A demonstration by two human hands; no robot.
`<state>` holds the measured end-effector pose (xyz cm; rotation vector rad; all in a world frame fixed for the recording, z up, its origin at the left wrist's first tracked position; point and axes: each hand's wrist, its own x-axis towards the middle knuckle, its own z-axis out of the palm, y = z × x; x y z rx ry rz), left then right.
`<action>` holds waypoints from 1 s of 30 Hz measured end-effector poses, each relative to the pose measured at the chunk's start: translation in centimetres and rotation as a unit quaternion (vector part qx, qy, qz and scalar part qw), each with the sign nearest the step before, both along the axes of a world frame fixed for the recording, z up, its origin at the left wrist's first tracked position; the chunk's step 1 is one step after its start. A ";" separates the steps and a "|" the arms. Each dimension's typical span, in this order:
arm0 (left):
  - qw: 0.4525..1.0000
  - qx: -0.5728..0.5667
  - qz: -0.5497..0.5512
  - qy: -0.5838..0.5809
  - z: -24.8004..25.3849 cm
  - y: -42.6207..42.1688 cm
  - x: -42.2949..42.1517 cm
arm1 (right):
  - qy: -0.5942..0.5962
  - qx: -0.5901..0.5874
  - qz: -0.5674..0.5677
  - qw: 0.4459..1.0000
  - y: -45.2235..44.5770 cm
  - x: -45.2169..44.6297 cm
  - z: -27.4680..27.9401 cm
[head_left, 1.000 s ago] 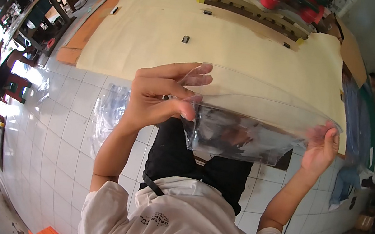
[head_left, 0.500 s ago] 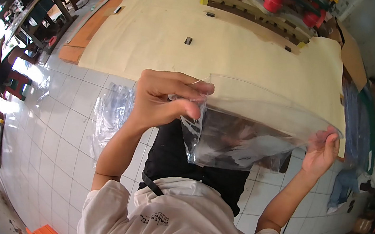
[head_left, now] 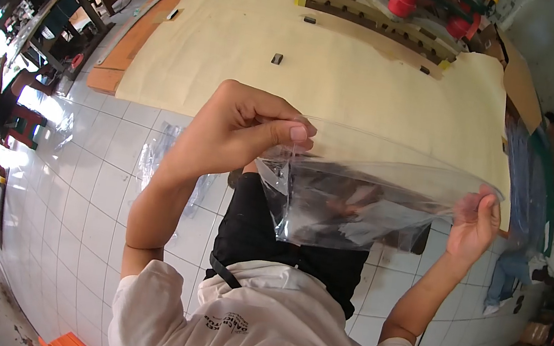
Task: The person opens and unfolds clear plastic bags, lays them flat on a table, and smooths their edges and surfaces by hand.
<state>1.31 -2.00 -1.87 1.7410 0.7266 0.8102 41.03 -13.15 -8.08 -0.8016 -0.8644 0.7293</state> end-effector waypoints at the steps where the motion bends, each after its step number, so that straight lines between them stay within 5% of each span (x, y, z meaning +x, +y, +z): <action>1: 1.000 -0.015 0.007 -0.019 -0.2 0.0 0.1 | 0.007 -0.013 -0.016 1.000 0.2 -0.2 0.0; 5: 0.992 -0.070 0.026 -0.104 -1.3 0.1 1.4 | 0.002 -0.037 -0.068 0.997 0.8 -0.7 0.2; 7: 0.959 -0.022 -0.032 -0.282 -2.1 -0.2 1.9 | -0.001 -0.038 -0.070 0.997 1.0 -0.6 0.3; 10: 0.983 0.103 -0.009 -0.150 -1.9 -0.3 1.6 | -0.008 -0.048 -0.072 0.996 0.7 -0.8 0.5; 20: 0.974 -0.021 0.118 -0.194 -1.8 -0.9 2.5 | 0.009 -0.033 -0.074 0.997 0.5 -0.9 0.6; 30: 0.990 -0.058 0.066 -0.113 -1.1 -0.2 1.8 | -0.010 -0.042 -0.069 0.997 0.2 -1.6 1.2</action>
